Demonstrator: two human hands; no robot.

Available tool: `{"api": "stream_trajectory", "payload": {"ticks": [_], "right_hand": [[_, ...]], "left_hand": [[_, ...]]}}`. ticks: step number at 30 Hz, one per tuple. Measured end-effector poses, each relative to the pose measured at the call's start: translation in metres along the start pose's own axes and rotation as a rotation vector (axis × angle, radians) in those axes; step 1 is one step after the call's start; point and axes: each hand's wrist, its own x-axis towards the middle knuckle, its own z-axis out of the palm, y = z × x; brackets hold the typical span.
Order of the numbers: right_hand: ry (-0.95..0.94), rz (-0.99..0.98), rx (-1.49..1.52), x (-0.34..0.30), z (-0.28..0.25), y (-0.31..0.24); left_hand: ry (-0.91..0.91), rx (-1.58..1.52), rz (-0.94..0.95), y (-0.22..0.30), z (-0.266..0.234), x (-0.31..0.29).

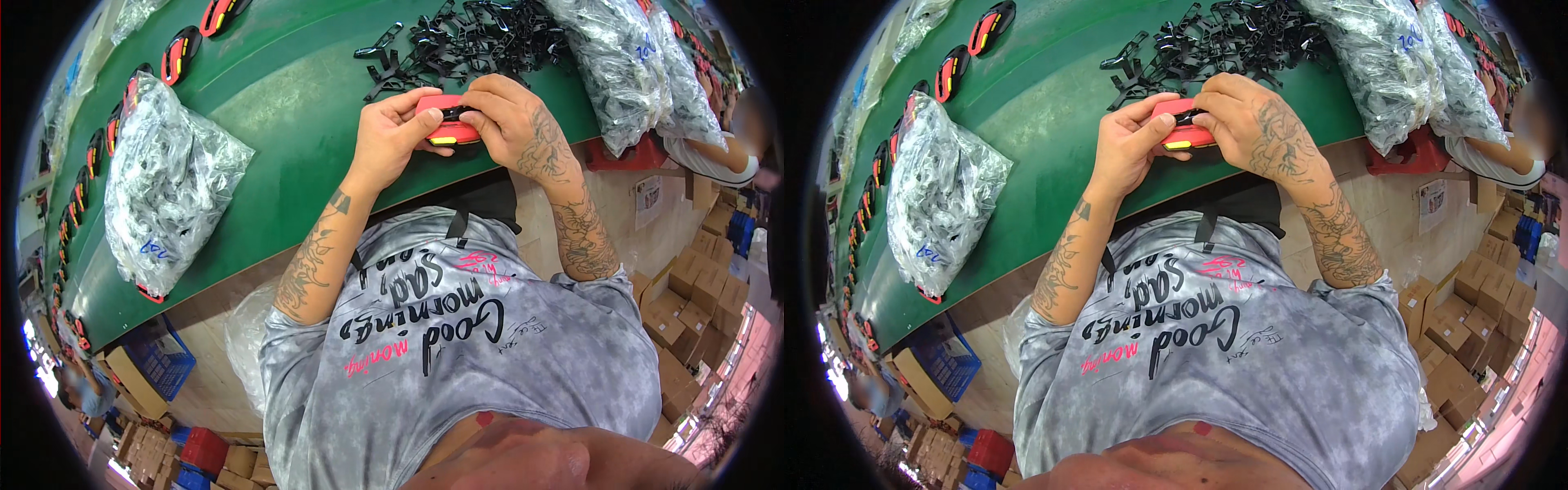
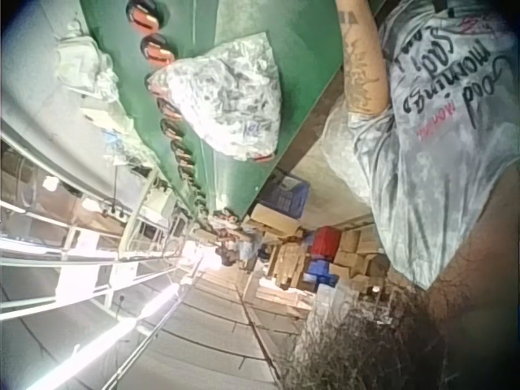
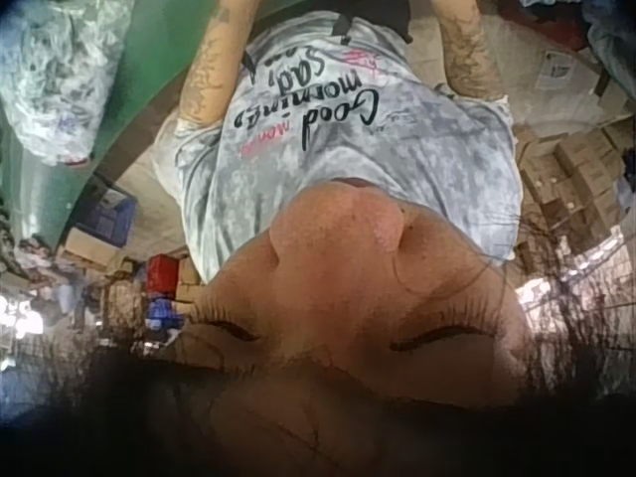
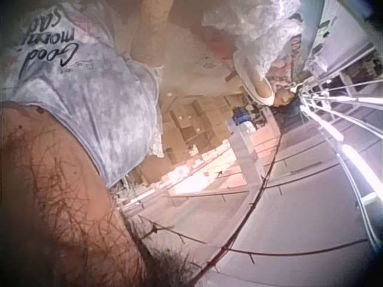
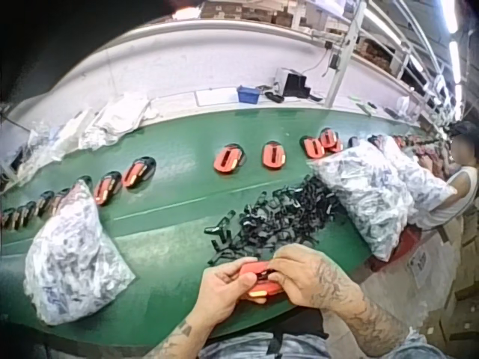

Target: Assembling plastic clips and components onto a housing on a production line.

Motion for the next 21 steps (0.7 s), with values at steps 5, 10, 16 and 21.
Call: {"api": "stream_trajectory", "payload": {"ticks": [5, 10, 16, 21], "right_hand": [[-0.049, 0.046, 0.070, -0.001, 0.000, -0.006], [-0.132, 0.273, 0.277, 0.007, -0.007, -0.002], [-0.167, 0.481, 0.454, 0.008, -0.004, 0.007], [-0.251, 0.423, 0.451, 0.001, -0.003, 0.013]], "left_hand": [[-0.001, -0.022, -0.024, 0.000, -0.001, -0.005], [-0.014, -0.053, -0.067, 0.002, -0.004, -0.006], [0.008, 0.025, -0.037, -0.002, -0.003, -0.004], [-0.019, 0.232, 0.005, -0.003, -0.007, -0.006]]}}
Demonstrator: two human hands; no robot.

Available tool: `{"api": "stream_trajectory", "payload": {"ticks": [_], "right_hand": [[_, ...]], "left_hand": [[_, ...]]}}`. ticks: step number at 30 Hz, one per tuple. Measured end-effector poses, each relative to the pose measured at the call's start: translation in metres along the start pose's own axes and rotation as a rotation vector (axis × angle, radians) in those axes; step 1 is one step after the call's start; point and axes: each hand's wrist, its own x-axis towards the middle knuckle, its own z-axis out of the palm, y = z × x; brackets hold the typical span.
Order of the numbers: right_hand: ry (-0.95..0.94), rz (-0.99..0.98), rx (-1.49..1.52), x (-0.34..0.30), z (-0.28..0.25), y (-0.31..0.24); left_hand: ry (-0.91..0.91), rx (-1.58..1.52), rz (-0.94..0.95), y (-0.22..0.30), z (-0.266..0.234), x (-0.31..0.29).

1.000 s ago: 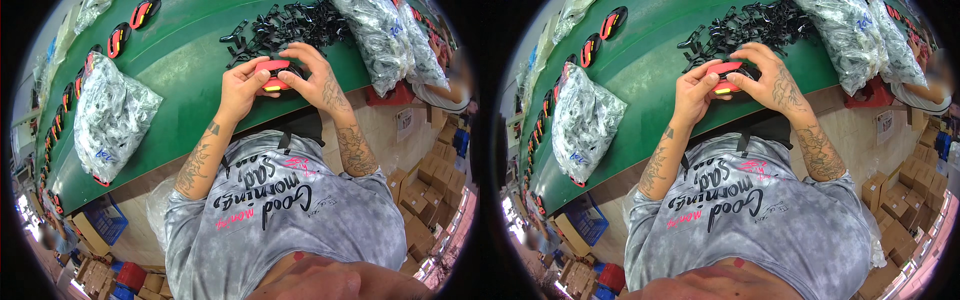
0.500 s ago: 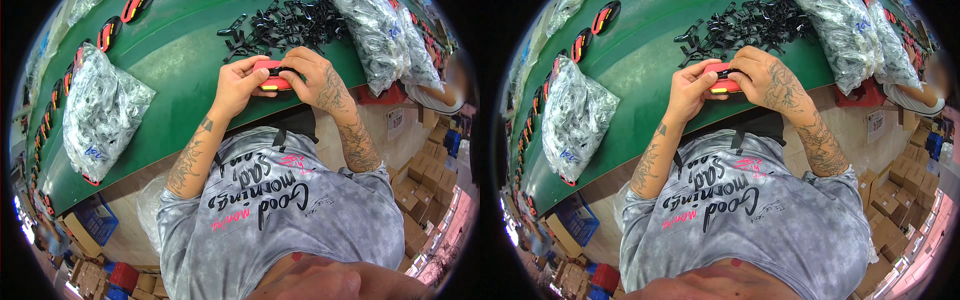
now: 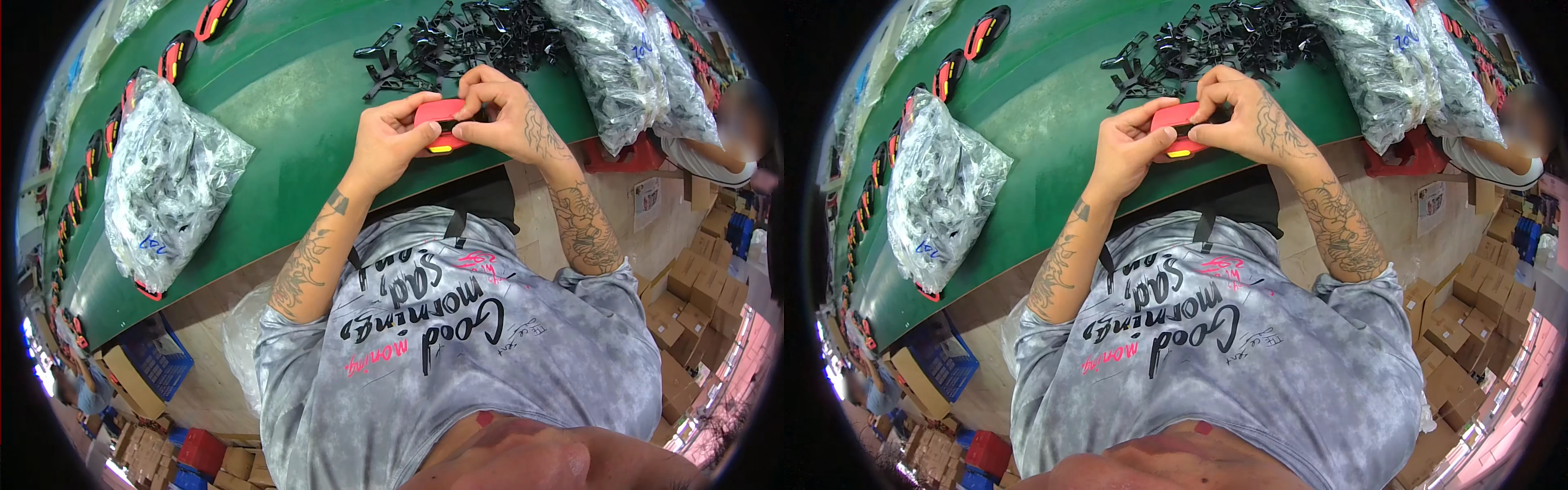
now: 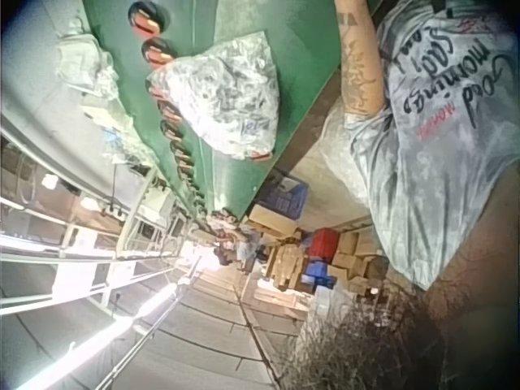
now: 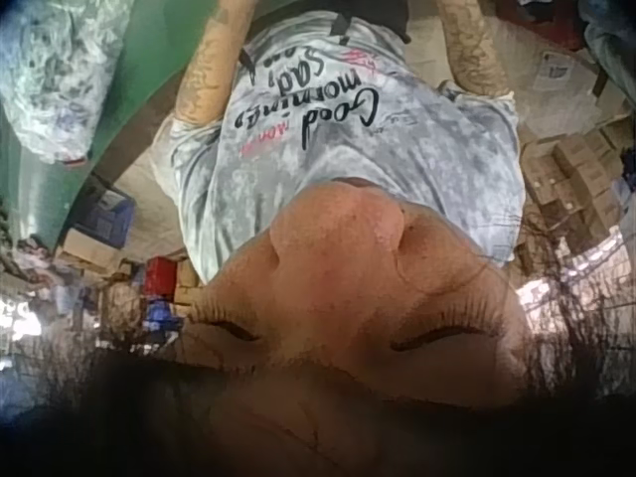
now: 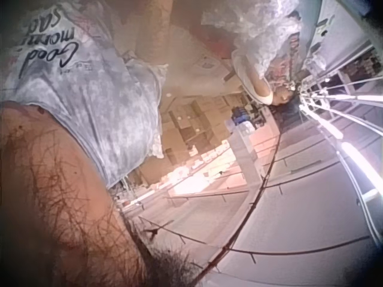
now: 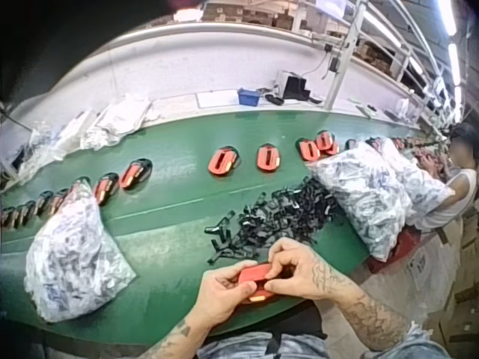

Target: Assembling plastic clips and components onto a housing on a production line.

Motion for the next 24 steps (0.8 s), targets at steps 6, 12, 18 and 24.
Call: {"api": "stream_trajectory", "payload": {"ticks": [6, 12, 18, 24], "right_hand": [[0.438, -0.014, -0.042, -0.014, 0.038, 0.001], [0.293, 0.039, -0.033, -0.020, 0.032, 0.001], [0.283, 0.150, 0.166, -0.010, 0.038, 0.014], [0.203, 0.105, 0.152, 0.009, 0.031, 0.017]], "left_hand": [[-0.009, -0.031, 0.063, 0.001, 0.013, -0.003], [0.023, -0.048, 0.134, -0.004, 0.011, -0.011], [0.043, -0.011, 0.046, 0.000, 0.010, -0.010], [0.061, -0.144, 0.066, 0.001, 0.004, -0.003]]}}
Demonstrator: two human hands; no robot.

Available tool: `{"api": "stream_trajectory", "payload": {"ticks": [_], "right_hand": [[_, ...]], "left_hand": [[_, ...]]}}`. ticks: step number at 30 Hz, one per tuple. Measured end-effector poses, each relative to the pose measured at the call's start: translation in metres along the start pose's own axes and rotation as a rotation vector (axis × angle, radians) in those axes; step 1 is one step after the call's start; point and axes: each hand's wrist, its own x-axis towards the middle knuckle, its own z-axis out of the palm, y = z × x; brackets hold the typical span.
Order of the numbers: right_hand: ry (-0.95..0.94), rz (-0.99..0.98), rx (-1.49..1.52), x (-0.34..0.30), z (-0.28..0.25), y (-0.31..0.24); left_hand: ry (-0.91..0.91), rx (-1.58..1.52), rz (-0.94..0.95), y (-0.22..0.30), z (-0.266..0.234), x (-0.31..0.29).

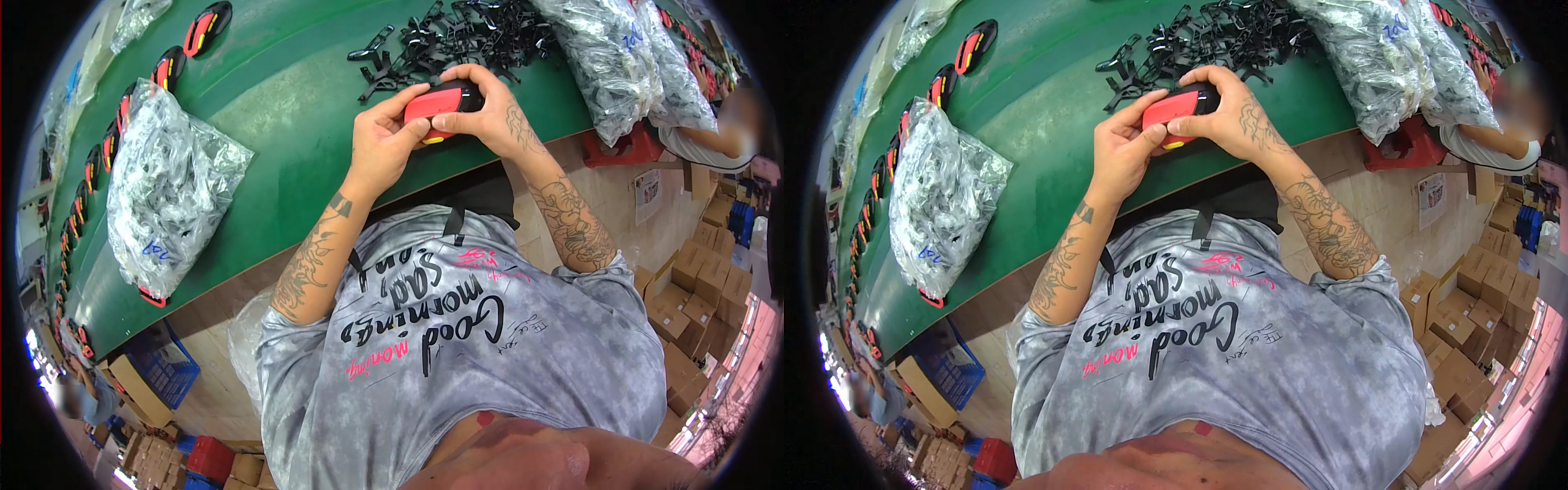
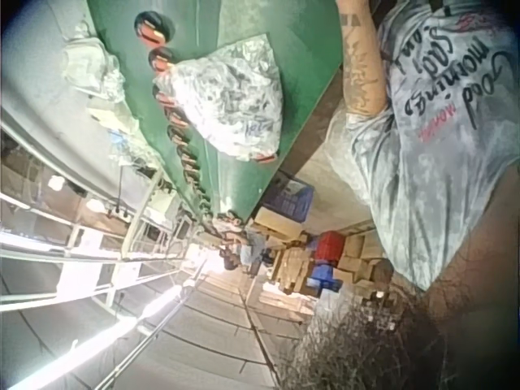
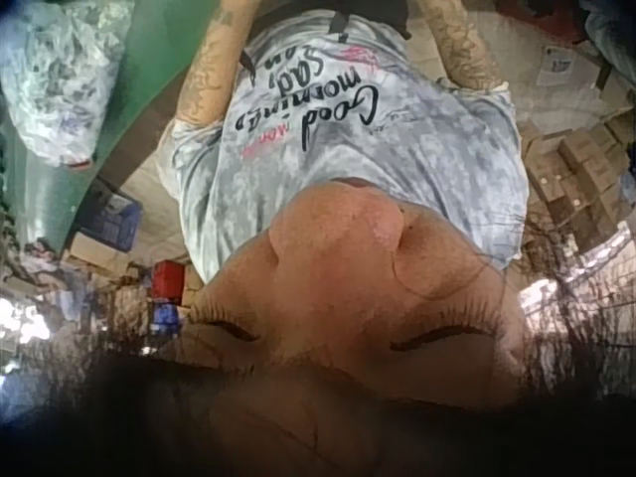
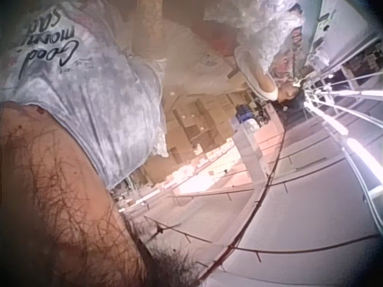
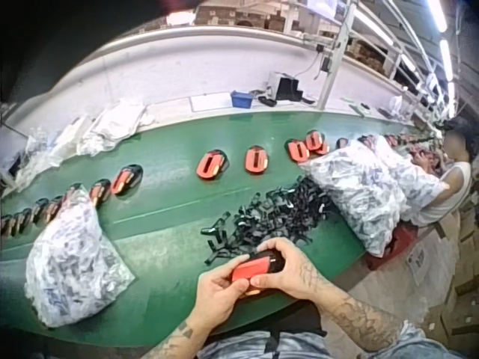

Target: Assembling plastic clips and components onto a housing on a production line.

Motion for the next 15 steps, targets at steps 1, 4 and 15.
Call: {"api": "stream_trajectory", "payload": {"ticks": [1, 4, 15], "right_hand": [[-0.042, -0.049, -0.018, 0.001, -0.007, 0.001], [0.103, -0.086, -0.065, -0.019, -0.019, -0.003], [0.285, -0.140, -0.123, -0.040, 0.031, 0.000]], "left_hand": [[-0.004, 0.035, -0.014, 0.002, 0.003, 0.001], [-0.045, 0.164, 0.023, -0.004, 0.014, 0.006], [-0.104, 0.105, -0.027, -0.003, 0.008, -0.007]]}}
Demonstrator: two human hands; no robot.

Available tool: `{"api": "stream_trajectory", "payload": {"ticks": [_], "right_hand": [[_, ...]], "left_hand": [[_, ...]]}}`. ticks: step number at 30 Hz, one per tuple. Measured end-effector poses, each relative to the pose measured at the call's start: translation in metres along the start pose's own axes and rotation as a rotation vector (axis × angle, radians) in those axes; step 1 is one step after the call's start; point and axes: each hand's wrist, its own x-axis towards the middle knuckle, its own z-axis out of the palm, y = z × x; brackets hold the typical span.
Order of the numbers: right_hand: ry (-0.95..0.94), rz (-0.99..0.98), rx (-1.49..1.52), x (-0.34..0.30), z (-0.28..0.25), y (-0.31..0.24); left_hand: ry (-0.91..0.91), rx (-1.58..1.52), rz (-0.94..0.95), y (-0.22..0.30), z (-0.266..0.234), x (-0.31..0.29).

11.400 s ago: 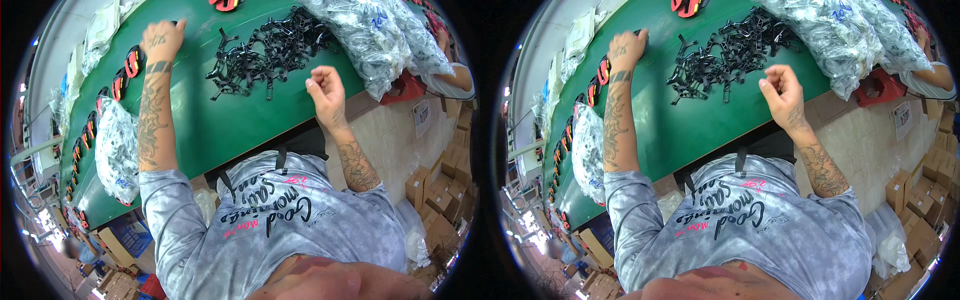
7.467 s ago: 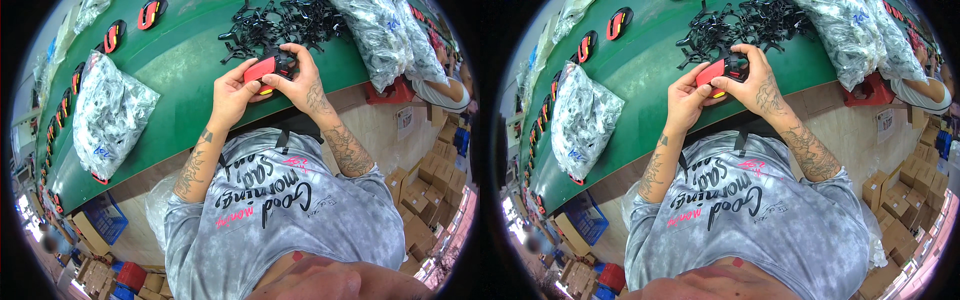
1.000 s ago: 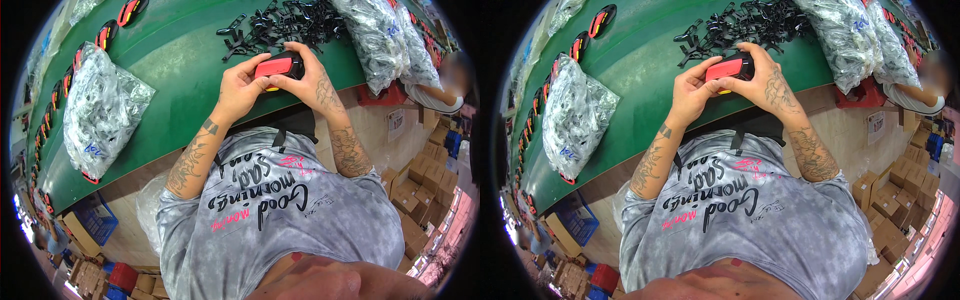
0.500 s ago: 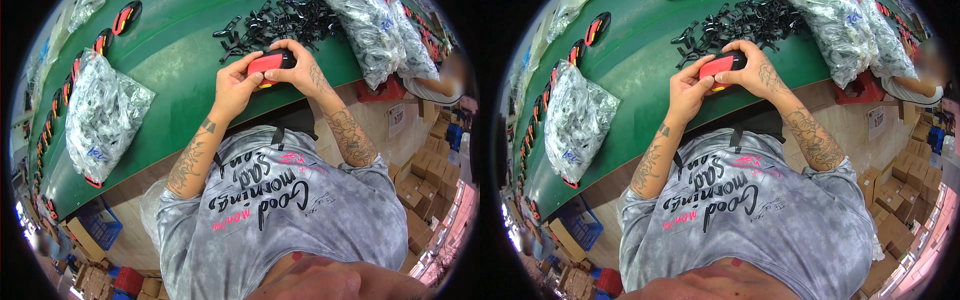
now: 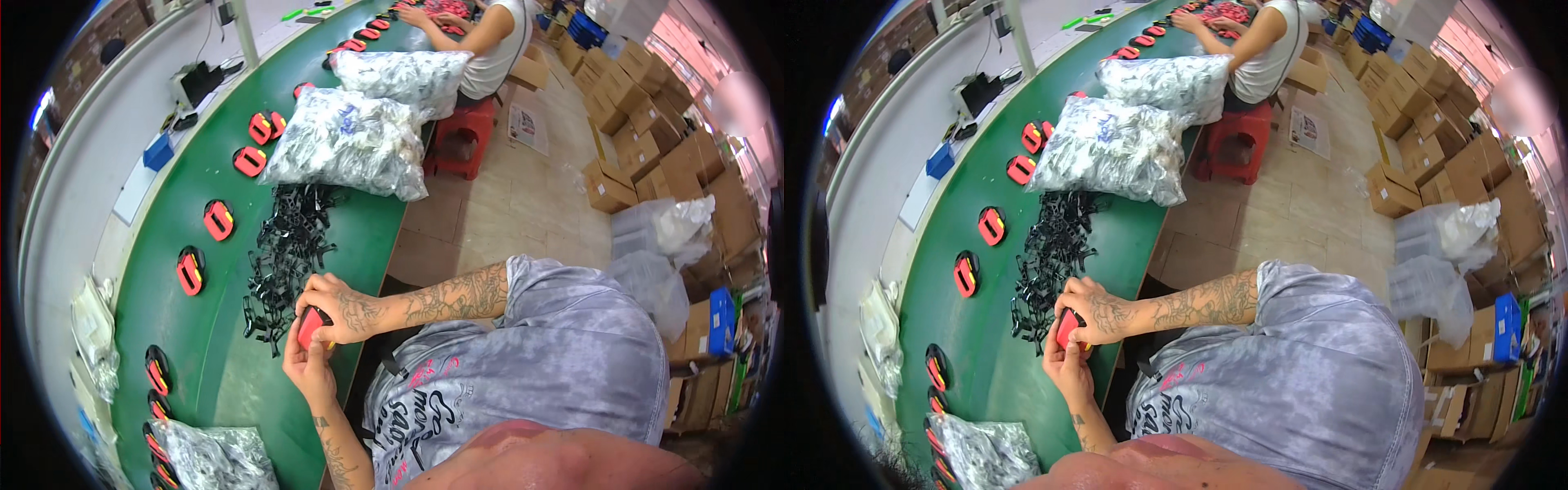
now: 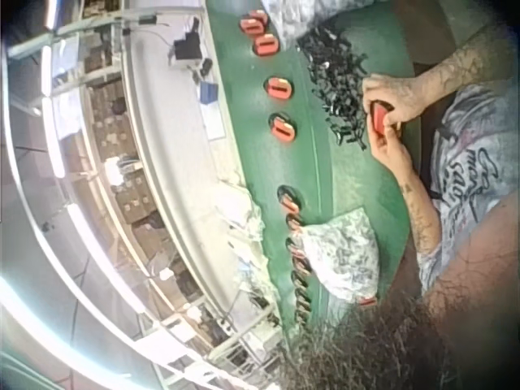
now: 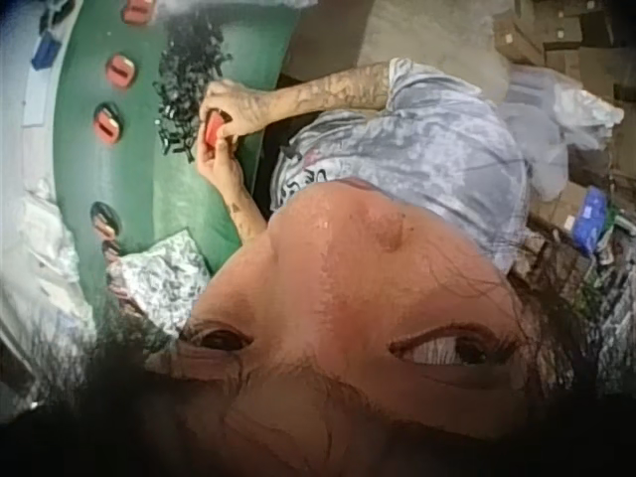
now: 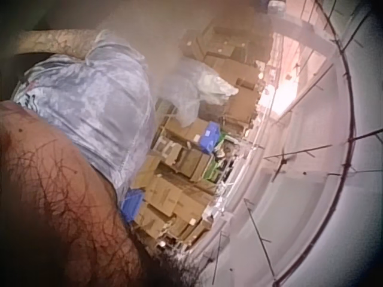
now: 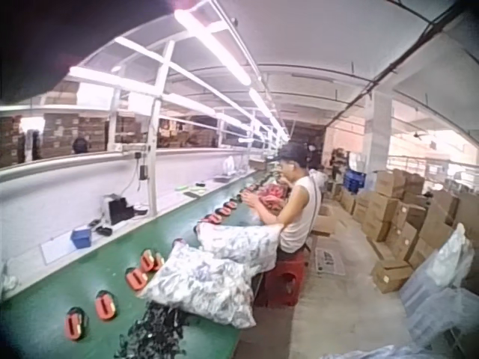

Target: Assembling plastic clips and components onto a housing on a production line.

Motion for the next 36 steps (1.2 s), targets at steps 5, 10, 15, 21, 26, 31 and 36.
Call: {"api": "stream_trajectory", "payload": {"ticks": [5, 10, 15, 21, 26, 31, 36], "right_hand": [[0.005, -0.058, -0.015, 0.005, -0.013, 0.002], [-0.116, -0.058, 0.066, 0.010, -0.024, 0.015], [-0.214, -0.105, 0.193, 0.015, -0.032, 0.031], [-0.199, -0.109, 0.284, 0.004, -0.049, 0.018], [-0.067, 0.059, 0.619, 0.006, -0.008, 0.041], [0.020, 0.141, 0.827, -0.015, -0.022, 0.010], [0.010, 0.114, 0.851, 0.006, -0.017, 0.004]], "left_hand": [[0.028, 0.005, 0.079, -0.006, -0.001, 0.005], [-0.029, -0.130, 0.008, -0.002, -0.006, 0.010], [-0.056, -0.143, 0.022, -0.001, -0.005, 0.011], [-0.077, -0.172, 0.017, 0.003, -0.005, 0.009], [0.029, -0.079, 0.063, -0.004, -0.002, -0.004], [0.012, 0.145, 0.053, 0.026, 0.023, -0.019], [0.212, 0.528, 0.298, 0.071, -0.003, -0.007]]}}
